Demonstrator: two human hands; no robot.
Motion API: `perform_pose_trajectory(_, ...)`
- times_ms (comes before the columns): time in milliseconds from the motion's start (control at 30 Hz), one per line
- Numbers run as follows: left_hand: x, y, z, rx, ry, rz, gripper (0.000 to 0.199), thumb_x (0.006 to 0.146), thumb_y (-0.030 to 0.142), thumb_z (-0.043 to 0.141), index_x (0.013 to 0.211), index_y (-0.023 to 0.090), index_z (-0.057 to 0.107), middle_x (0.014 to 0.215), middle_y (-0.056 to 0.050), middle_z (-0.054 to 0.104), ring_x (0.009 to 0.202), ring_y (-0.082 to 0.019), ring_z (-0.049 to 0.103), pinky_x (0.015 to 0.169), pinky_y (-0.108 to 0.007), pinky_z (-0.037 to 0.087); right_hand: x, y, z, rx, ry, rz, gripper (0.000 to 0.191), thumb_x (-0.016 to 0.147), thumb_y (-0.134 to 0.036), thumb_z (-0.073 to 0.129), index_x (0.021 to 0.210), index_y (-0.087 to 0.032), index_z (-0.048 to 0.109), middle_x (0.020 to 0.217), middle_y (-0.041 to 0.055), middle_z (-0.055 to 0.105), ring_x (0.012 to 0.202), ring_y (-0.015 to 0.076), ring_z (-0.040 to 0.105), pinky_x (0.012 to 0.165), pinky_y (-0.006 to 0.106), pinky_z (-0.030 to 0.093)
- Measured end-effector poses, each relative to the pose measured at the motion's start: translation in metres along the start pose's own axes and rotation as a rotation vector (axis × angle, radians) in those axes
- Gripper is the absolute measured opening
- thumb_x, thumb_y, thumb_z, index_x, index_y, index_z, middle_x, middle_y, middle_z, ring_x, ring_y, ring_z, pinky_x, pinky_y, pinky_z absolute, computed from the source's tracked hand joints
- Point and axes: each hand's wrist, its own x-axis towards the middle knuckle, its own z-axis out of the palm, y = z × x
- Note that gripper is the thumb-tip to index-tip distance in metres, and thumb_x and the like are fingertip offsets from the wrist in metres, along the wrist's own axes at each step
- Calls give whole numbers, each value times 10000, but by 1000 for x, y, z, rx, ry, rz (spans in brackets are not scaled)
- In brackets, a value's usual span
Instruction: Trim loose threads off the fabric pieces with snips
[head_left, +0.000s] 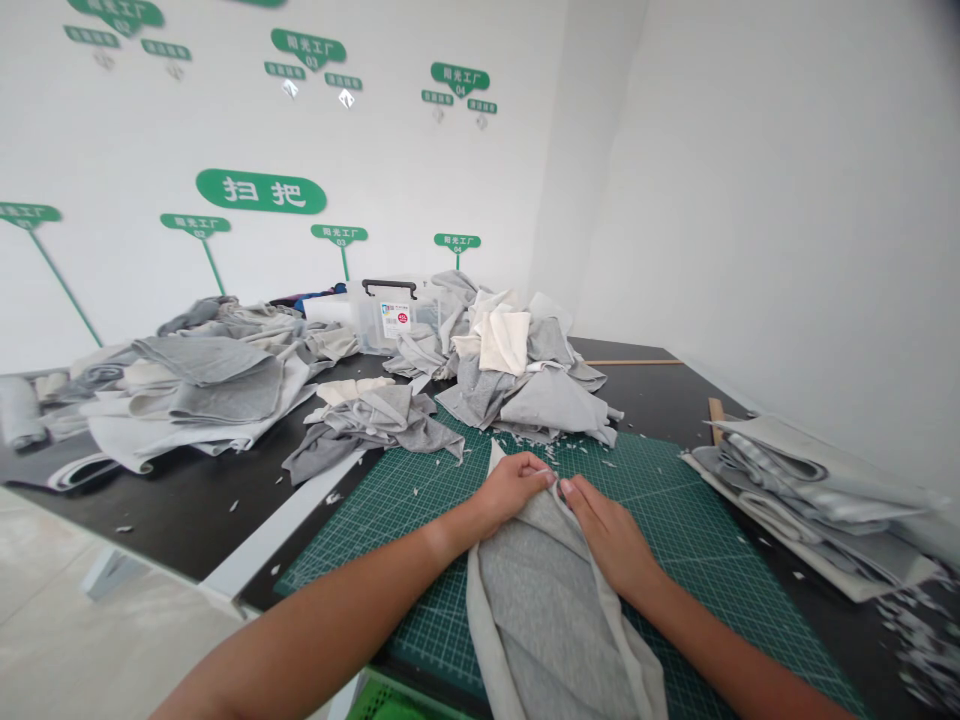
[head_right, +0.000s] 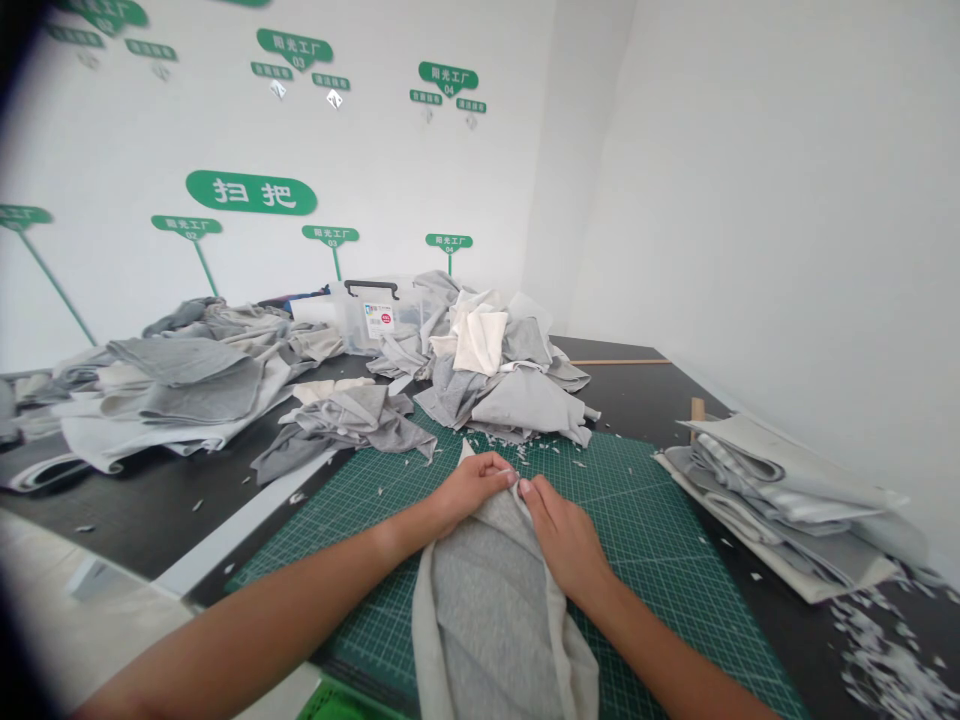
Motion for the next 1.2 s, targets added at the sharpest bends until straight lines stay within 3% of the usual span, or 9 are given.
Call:
perform_pose_trajectory(767, -4, 6, 1, 0, 0, -31, 280, 775, 381, 731, 862, 125, 659, 801, -24, 661, 725, -125, 561, 698, -244, 395, -2, 2, 1, -6, 0, -7, 400, 1042, -509, 271, 799, -257, 464, 697, -22, 596, 653, 189, 582, 621, 262, 318)
perform_pose_trajectory(1200, -7, 13, 5, -12, -13, -59, 308, 754, 413, 734, 836, 125, 665, 800, -29, 668, 745, -138, 562, 724, -254, 402, -1, -1, 0, 119, 22, -4, 411, 1044, -483, 284, 781, -237, 482, 706, -29, 575, 671, 168, 540, 635, 256, 316)
